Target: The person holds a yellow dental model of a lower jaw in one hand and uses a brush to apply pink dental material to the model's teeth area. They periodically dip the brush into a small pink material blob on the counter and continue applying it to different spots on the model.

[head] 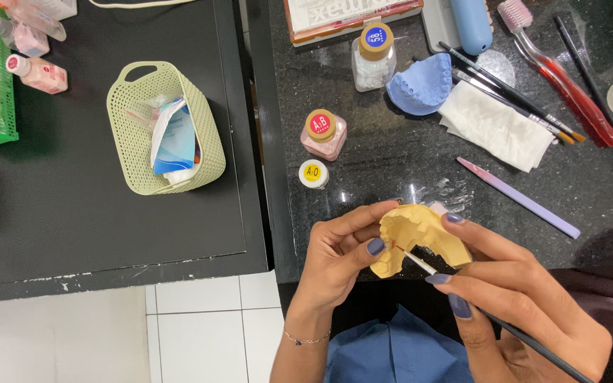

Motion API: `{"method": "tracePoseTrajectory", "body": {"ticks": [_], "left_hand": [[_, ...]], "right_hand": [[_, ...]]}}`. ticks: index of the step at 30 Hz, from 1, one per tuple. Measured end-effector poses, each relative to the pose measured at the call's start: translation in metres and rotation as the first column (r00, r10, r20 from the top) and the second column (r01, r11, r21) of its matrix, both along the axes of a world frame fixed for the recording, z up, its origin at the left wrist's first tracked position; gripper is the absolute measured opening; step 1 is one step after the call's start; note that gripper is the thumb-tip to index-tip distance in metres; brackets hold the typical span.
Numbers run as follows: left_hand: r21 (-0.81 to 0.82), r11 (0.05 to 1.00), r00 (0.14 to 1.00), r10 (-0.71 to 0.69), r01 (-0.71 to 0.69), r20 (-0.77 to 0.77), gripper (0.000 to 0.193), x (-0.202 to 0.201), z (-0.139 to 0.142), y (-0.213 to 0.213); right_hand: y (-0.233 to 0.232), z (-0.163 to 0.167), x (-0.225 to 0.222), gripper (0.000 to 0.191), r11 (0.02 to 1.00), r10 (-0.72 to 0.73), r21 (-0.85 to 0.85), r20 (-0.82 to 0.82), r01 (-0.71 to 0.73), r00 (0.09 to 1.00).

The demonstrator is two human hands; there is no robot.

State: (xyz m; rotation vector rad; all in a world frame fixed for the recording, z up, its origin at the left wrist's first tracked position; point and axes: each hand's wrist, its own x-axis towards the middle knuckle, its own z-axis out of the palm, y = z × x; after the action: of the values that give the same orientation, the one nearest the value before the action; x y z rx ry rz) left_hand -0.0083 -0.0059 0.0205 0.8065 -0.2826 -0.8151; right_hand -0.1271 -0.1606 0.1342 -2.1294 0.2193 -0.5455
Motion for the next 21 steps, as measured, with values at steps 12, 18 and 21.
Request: {"method": "tracePoseTrajectory", "body": {"ticks": [12,18,21], "left_hand": [[0.014,1.000,1.000,0.001,-0.001,-0.004,0.051,0.0001,0.0006,-0.0007],[0.021,1.000,1.000,0.004,-0.004,0.008,0.051,0.0009,0.0002,0.0001],[0.021,1.000,1.000,0.000,0.000,0.007,0.052,0.0011,0.0000,0.0001]], "right_hand": [[0.0030,-0.0008,0.0016,0.018,1.000,-0.006,-0.027,0.000,0.006,1.000],[-0.0002,-0.0014,0.0017,0.017,0.999,0.022,-0.046,-0.012,-0.022,1.000],[0.0016,-0.0012,0.0027,0.017,0.999,-0.001,-0.037,-0.012,0.000,1.000]]}}
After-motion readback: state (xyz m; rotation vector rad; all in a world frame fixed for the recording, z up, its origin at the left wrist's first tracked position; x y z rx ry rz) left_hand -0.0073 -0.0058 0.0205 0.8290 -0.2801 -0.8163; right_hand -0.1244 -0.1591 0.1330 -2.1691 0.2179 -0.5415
